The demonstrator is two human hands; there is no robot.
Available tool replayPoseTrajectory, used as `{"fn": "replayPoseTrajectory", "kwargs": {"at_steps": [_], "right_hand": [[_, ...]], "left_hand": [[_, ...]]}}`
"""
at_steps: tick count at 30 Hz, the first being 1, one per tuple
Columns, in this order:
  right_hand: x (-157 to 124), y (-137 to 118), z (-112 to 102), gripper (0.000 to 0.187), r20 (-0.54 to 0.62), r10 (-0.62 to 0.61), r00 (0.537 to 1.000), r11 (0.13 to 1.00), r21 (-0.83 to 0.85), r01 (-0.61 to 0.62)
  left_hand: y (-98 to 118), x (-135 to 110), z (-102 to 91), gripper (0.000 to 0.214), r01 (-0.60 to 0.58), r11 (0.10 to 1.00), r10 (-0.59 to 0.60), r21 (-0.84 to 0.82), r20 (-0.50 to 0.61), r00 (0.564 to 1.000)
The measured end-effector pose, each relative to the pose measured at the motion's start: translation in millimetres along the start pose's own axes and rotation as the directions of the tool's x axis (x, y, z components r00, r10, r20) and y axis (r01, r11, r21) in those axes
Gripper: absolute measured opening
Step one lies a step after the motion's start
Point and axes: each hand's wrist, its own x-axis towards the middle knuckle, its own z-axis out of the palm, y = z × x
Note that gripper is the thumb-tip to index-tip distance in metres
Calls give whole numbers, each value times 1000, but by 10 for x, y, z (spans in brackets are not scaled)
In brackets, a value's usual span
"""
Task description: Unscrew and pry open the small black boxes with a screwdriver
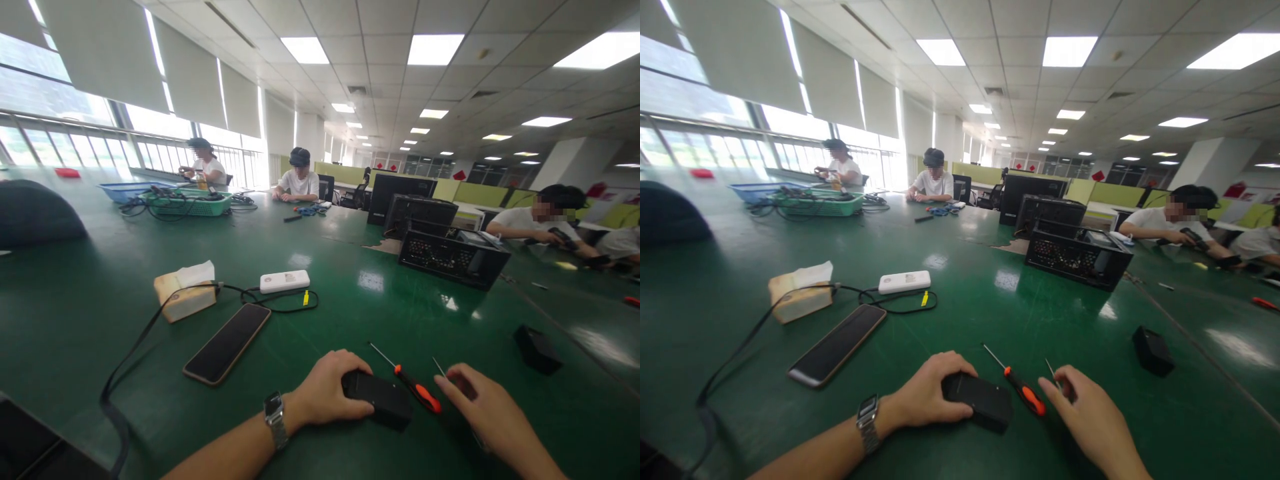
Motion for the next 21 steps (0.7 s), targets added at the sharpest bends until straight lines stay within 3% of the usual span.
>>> {"fn": "replayPoseTrajectory", "kwargs": {"at_steps": [2,5,8,11,14,21], "right_hand": [[-2,179,-83,43,118,93,989,996,-4,-93],[-38,340,-160,29,235,53,971,998,1,-55],[-88,258,-239,26,179,-62,982,993,107,43],[-144,35,-304,36,109,-143,984,957,269,109],[-189,-121,-304,36,138,-212,967,932,326,157],[-176,-15,-309,31,73,-209,975,918,358,170]], "left_hand": [[-40,24,6,42,45,999,-46,-19,-55,997],[-96,53,-4,40,100,994,-106,-54,-120,987],[-108,60,-27,38,109,991,-119,-80,-127,985],[-81,48,-48,39,100,991,-109,-89,-105,989],[-55,37,-62,40,76,991,-84,-106,-66,994],[-96,47,-76,42,75,985,-81,-158,-33,996]]}}
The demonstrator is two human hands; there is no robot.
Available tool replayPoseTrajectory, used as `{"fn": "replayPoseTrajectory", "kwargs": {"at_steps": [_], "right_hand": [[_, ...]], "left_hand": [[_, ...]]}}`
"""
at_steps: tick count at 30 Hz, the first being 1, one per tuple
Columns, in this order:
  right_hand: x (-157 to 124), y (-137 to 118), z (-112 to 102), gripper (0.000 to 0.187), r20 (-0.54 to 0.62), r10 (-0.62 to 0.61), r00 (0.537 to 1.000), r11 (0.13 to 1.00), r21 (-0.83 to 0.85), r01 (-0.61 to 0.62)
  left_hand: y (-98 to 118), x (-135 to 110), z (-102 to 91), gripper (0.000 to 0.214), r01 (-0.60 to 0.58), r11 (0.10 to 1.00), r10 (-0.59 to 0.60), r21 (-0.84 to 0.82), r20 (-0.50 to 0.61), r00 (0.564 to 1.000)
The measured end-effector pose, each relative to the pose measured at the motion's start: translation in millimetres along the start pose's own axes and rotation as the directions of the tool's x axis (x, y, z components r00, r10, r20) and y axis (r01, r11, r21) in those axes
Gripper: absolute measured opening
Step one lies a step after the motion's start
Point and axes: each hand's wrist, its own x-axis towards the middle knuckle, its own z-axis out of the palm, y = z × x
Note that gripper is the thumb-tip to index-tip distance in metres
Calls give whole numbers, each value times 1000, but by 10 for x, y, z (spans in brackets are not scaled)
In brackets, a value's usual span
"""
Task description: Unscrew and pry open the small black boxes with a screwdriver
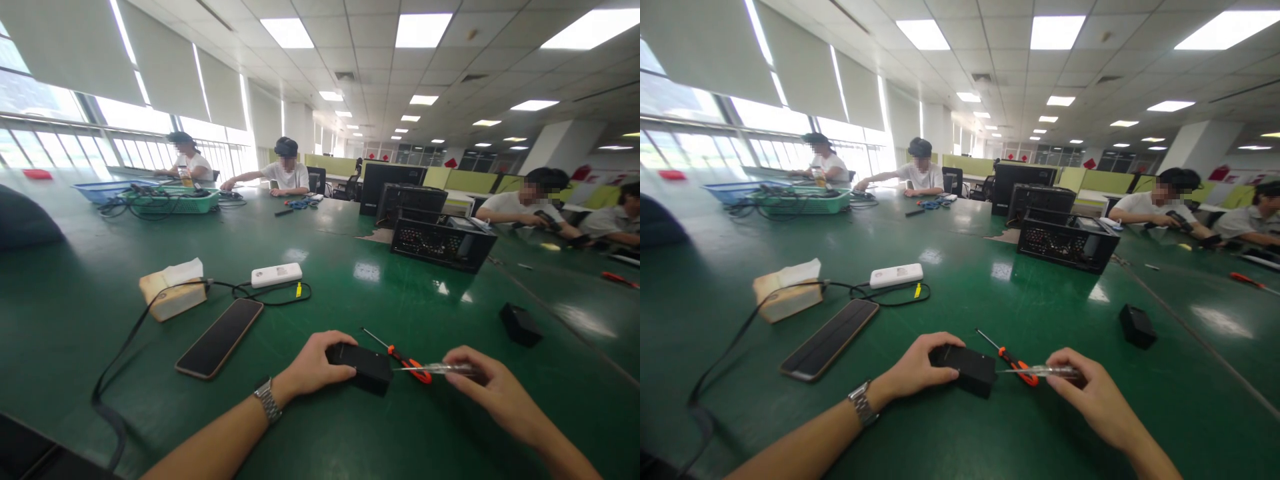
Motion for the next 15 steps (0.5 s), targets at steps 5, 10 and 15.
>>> {"fn": "replayPoseTrajectory", "kwargs": {"at_steps": [5,10,15], "right_hand": [[-10,-7,-28,29,-54,-4,999,1000,8,4],[-10,-35,11,25,-99,-14,995,1000,3,14],[-1,-10,49,23,-125,-43,991,999,-16,42]], "left_hand": [[-45,8,1,43,-5,998,5,-58,-1,1000],[-37,8,2,43,-6,998,6,-62,3,1000],[-14,9,4,42,-3,997,4,-75,5,1000]]}}
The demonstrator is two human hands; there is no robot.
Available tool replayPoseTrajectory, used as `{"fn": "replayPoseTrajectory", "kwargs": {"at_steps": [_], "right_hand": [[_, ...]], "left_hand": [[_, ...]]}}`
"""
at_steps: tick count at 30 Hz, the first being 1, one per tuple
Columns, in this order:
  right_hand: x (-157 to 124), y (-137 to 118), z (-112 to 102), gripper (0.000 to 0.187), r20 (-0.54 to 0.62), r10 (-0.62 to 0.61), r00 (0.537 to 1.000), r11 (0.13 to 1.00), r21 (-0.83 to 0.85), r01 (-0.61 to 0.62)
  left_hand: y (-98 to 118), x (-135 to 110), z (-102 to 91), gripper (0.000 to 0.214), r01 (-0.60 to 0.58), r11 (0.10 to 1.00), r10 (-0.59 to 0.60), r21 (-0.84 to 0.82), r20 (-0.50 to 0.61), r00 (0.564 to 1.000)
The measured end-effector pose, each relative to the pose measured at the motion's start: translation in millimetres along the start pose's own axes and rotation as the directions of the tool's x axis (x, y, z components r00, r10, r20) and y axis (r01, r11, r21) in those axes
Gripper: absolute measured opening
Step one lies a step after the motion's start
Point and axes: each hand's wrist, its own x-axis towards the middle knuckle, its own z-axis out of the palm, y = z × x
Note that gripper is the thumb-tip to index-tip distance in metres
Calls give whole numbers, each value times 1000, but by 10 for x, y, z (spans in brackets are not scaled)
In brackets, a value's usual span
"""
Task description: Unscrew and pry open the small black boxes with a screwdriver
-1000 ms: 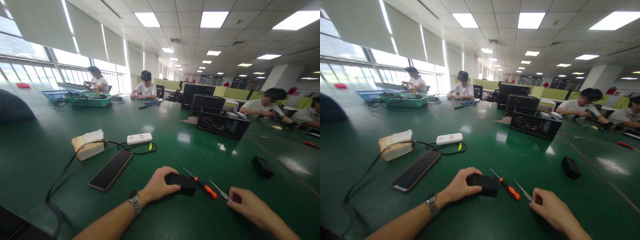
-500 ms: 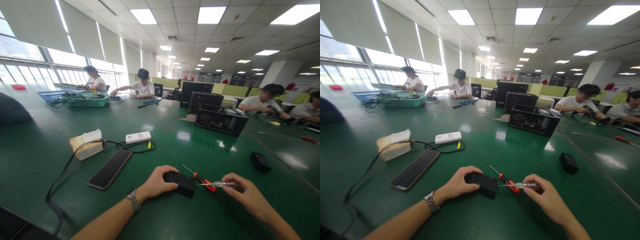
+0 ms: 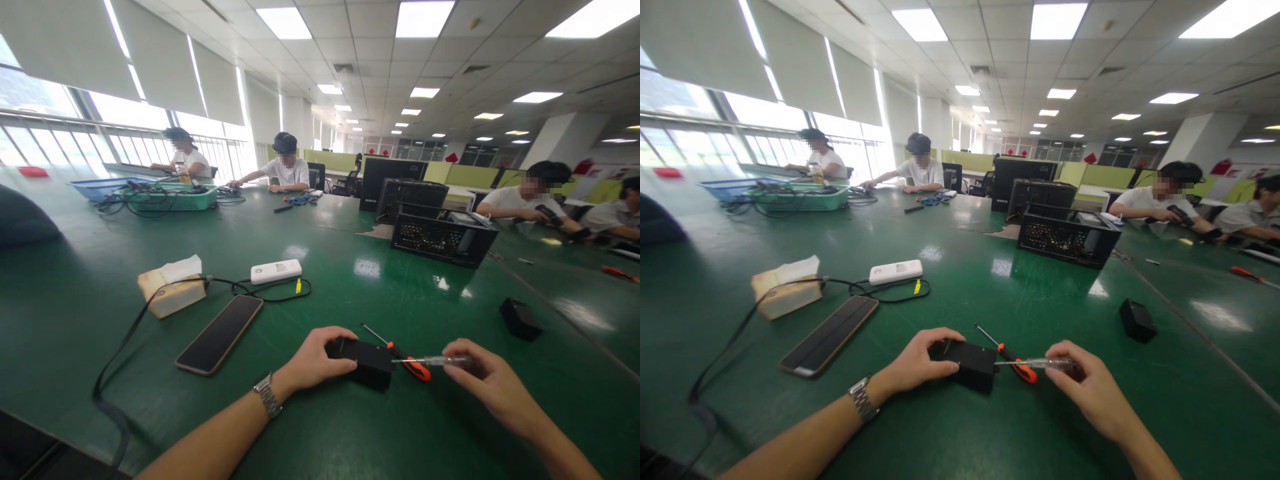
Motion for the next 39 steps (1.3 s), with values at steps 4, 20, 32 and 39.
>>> {"fn": "replayPoseTrajectory", "kwargs": {"at_steps": [4,20,32,39], "right_hand": [[-8,-9,13,21,-39,-63,997,998,-30,62],[-40,-66,26,21,-81,-157,984,985,-89,150],[41,-21,202,37,-11,54,998,993,104,-53],[-39,-66,72,30,4,-97,995,991,-97,97]], "left_hand": [[-20,-4,7,42,-3,1000,3,5,3,1000],[45,-16,-30,42,-4,1000,3,27,30,1000],[-43,18,-18,43,79,993,-83,-87,-40,996],[36,-20,-24,42,31,999,-30,-25,15,999]]}}
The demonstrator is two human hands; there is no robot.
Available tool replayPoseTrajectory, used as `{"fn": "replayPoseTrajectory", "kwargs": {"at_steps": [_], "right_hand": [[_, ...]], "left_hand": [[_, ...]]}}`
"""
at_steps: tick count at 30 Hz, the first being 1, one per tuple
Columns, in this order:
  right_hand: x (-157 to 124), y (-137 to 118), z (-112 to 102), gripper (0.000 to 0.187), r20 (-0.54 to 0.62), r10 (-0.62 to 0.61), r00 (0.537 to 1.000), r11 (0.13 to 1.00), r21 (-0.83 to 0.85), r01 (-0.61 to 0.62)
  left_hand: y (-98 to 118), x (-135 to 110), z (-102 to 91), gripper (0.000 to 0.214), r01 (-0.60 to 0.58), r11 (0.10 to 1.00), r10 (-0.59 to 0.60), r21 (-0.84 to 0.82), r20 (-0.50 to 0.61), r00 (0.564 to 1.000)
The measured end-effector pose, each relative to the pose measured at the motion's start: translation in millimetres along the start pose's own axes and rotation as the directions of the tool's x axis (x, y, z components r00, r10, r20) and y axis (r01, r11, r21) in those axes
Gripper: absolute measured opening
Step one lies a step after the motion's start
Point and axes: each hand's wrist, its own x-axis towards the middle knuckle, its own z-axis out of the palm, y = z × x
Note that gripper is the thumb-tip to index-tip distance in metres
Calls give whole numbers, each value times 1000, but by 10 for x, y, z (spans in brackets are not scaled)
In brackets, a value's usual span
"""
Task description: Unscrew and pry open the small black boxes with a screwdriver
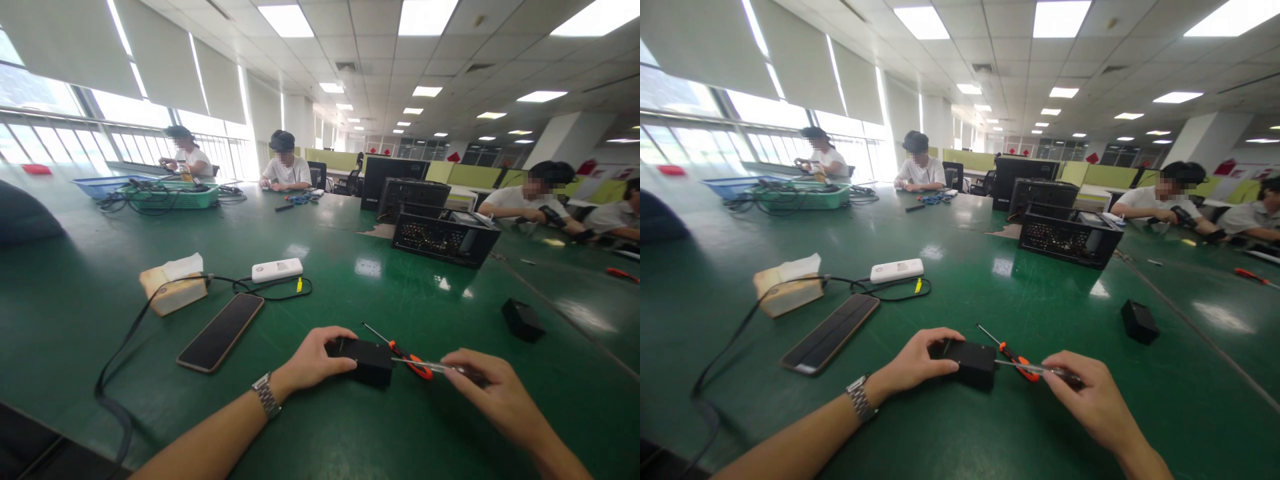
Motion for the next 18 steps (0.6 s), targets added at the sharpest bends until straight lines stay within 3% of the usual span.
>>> {"fn": "replayPoseTrajectory", "kwargs": {"at_steps": [7,13,18], "right_hand": [[0,-2,-97,33,150,35,988,995,-102,-20],[-57,-189,-116,27,92,-45,995,982,-180,61],[-68,-398,-9,32,152,-39,988,976,-204,70]], "left_hand": [[63,-38,45,40,-64,991,61,116,27,998],[82,-39,48,38,-67,990,62,127,38,997],[138,-48,115,38,-64,989,58,135,47,997]]}}
